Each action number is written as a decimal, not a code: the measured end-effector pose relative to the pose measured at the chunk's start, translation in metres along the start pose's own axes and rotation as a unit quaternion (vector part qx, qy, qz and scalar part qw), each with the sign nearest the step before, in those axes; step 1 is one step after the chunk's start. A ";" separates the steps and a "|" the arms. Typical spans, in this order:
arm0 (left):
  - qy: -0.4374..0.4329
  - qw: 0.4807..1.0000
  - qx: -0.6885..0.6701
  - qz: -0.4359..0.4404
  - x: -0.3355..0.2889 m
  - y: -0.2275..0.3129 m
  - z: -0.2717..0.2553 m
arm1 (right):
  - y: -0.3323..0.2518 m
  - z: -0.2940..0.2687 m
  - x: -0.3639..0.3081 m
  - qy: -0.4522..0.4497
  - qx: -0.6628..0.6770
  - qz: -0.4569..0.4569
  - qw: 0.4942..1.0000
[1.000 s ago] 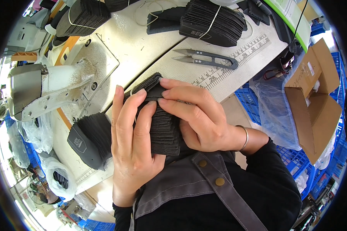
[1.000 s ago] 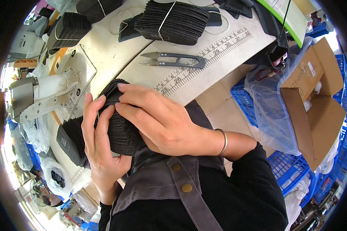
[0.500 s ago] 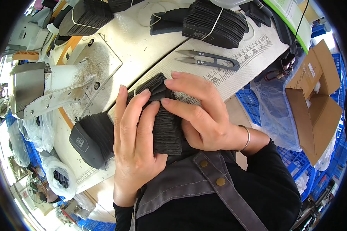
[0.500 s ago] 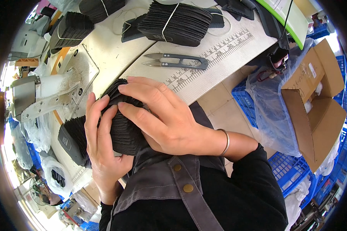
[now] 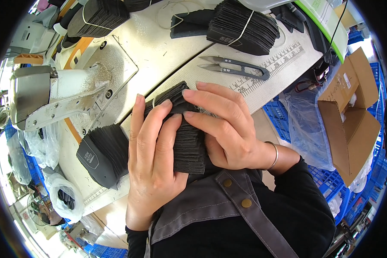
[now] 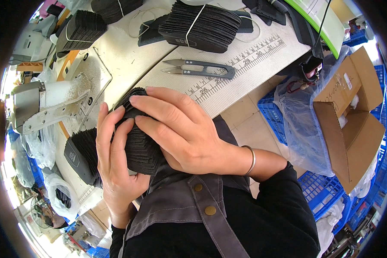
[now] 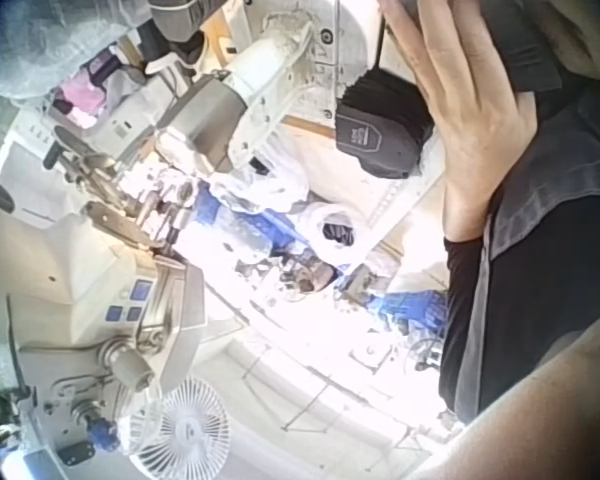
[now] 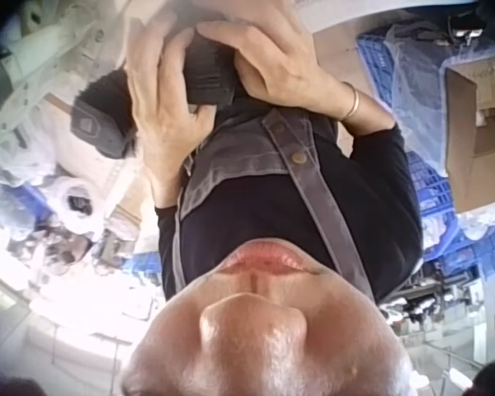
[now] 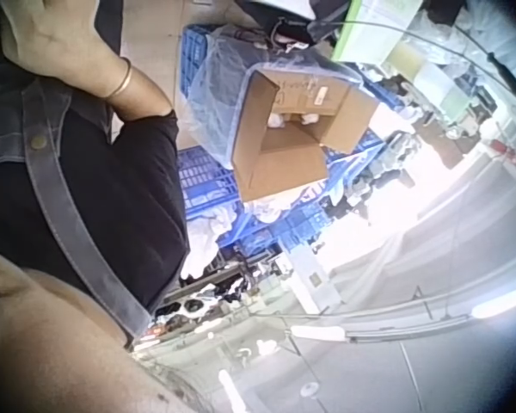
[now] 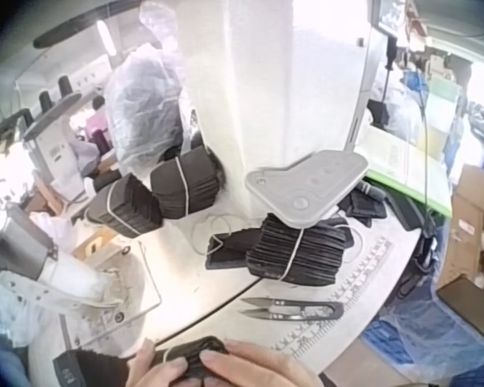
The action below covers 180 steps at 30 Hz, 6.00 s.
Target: Manually sorting and stacking small black shoe components from a bundle.
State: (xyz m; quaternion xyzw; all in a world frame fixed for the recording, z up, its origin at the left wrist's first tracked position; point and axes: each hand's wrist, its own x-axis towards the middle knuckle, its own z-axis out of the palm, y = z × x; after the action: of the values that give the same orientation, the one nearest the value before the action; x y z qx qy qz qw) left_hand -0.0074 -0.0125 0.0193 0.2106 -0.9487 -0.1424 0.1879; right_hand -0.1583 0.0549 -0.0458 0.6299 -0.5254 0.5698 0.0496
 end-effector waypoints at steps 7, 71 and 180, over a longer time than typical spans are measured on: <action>0.001 1.000 0.003 0.001 0.000 0.000 0.000 | 0.003 0.002 -0.001 0.006 -0.050 -0.029 0.998; -0.010 1.000 -0.004 -0.005 0.004 0.002 -0.003 | 0.007 -0.005 0.003 -0.039 -0.121 -0.069 0.990; 0.145 0.988 -0.017 0.055 -0.019 0.008 -0.035 | 0.011 -0.024 0.118 -0.545 0.249 0.188 0.778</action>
State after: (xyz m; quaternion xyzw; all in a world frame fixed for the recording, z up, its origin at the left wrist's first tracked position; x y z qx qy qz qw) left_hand 0.0203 -0.0038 0.0477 0.1734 -0.9189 -0.1157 0.3348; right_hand -0.2059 -0.0053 0.0482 0.7143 -0.4125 0.2404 -0.5117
